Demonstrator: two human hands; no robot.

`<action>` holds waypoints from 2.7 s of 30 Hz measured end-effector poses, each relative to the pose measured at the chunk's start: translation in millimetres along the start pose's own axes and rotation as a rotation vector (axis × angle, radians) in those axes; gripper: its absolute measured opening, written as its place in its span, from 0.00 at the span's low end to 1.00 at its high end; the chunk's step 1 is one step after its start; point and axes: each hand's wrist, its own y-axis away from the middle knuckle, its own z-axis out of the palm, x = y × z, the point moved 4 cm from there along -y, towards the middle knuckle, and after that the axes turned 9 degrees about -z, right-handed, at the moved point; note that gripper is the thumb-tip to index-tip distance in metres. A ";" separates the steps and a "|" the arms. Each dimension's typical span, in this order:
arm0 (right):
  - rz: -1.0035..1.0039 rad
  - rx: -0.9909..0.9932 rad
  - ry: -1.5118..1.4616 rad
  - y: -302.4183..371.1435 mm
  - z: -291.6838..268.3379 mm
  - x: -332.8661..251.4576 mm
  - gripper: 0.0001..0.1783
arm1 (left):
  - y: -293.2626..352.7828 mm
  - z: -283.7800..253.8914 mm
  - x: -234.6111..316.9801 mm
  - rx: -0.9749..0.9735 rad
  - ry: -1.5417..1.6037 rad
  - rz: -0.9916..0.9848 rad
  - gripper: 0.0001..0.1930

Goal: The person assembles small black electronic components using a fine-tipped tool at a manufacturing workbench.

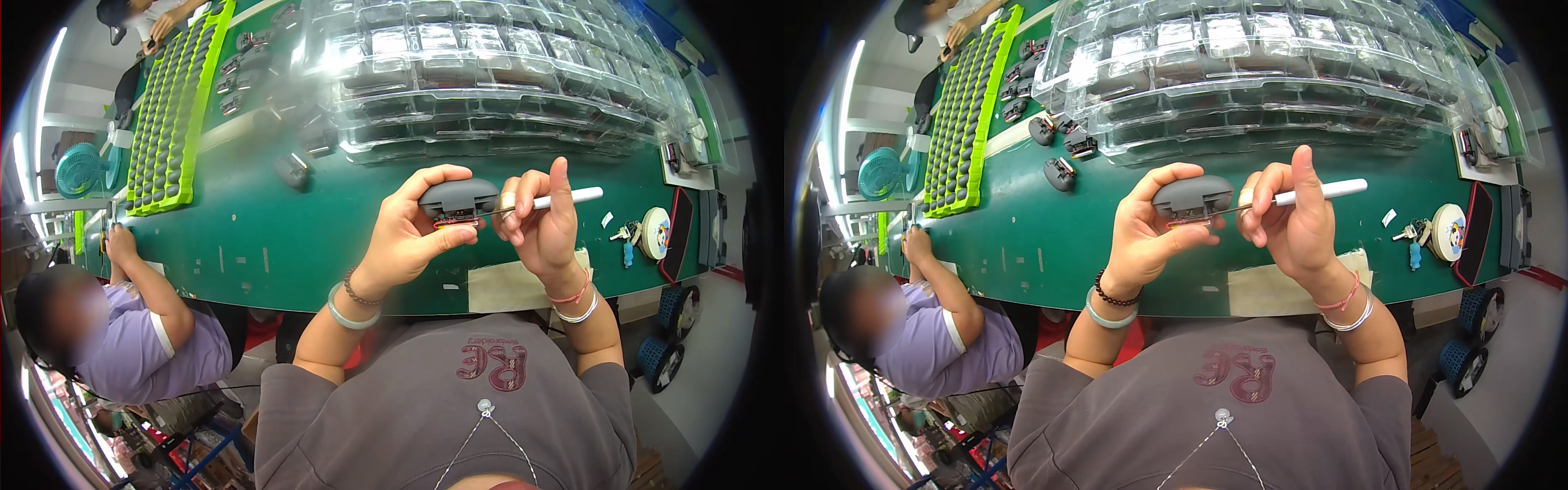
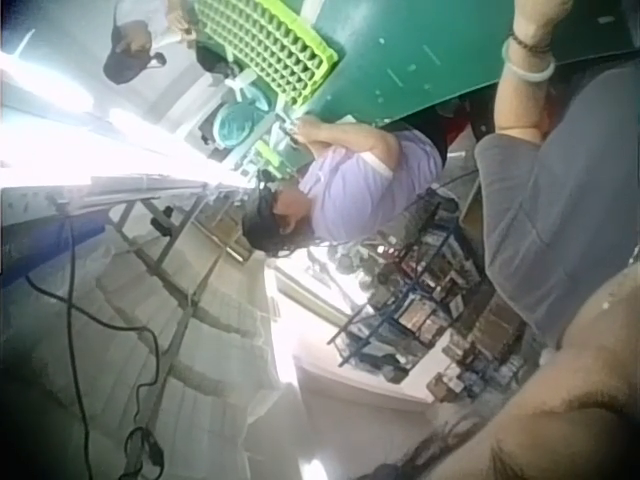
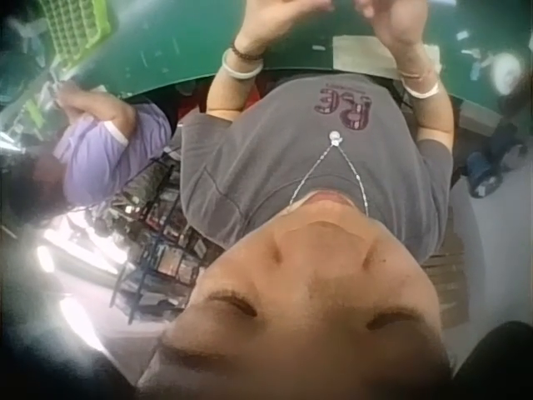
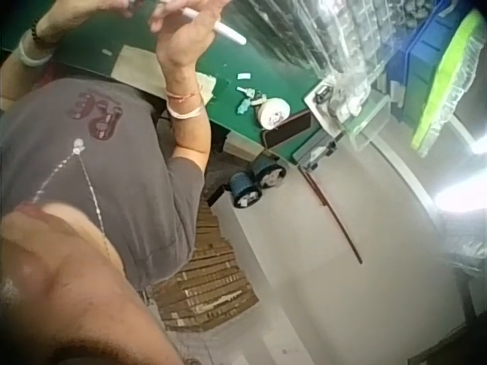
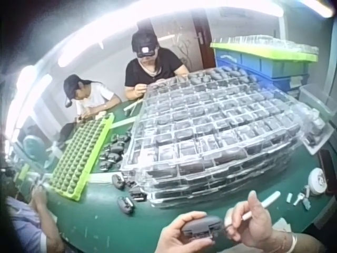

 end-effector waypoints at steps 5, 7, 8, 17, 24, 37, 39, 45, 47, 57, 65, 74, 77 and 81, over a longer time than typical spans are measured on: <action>0.076 -0.020 -0.129 -2.3 -1.1 8.2 0.32 | -0.7 -3.8 0.2 0.028 -0.028 0.018 0.27; 0.105 -0.033 -0.176 -3.6 -0.7 11.0 0.32 | -0.2 -3.6 1.3 0.034 -0.010 0.020 0.27; 0.141 -0.031 -0.210 -3.8 -0.3 13.0 0.32 | 0.2 -3.7 1.6 0.038 0.007 0.019 0.27; 0.090 -0.061 -0.113 -4.8 2.0 6.3 0.31 | 2.1 -6.0 2.3 0.047 -0.050 0.040 0.25; -0.220 -0.141 0.137 -2.0 3.4 -8.4 0.32 | 0.5 -5.6 2.7 0.076 -0.120 0.124 0.24; -0.316 -0.189 0.318 0.6 7.2 -12.5 0.31 | 3.1 -3.1 5.2 0.091 -0.265 0.203 0.25; -0.309 -0.202 0.336 0.9 8.0 -12.8 0.31 | 3.6 -2.0 4.8 0.088 -0.284 0.210 0.25; -0.204 -0.166 0.243 -1.6 4.5 -9.5 0.31 | 2.7 -1.6 3.7 0.062 -0.258 0.232 0.22; -0.157 -0.144 0.193 -2.3 3.5 -8.2 0.31 | 3.0 -1.0 2.9 0.046 -0.231 0.193 0.23; -0.006 -0.128 0.009 -6.2 0.1 0.2 0.30 | 3.4 -2.0 1.5 0.036 -0.196 0.118 0.26; 0.120 -0.179 -0.188 -8.3 -1.6 13.3 0.29 | 5.1 -1.9 1.8 0.025 -0.009 0.065 0.25; -0.133 -0.091 0.108 -3.2 -3.2 -4.0 0.29 | 1.5 -9.2 1.7 0.128 -0.038 0.027 0.25; -0.174 -0.089 0.168 -3.5 -0.6 -7.2 0.29 | 1.0 -9.4 3.3 0.135 -0.045 0.032 0.25; -0.207 -0.060 0.210 -5.6 -1.2 -11.6 0.29 | -0.6 -11.3 6.9 0.153 -0.024 0.033 0.25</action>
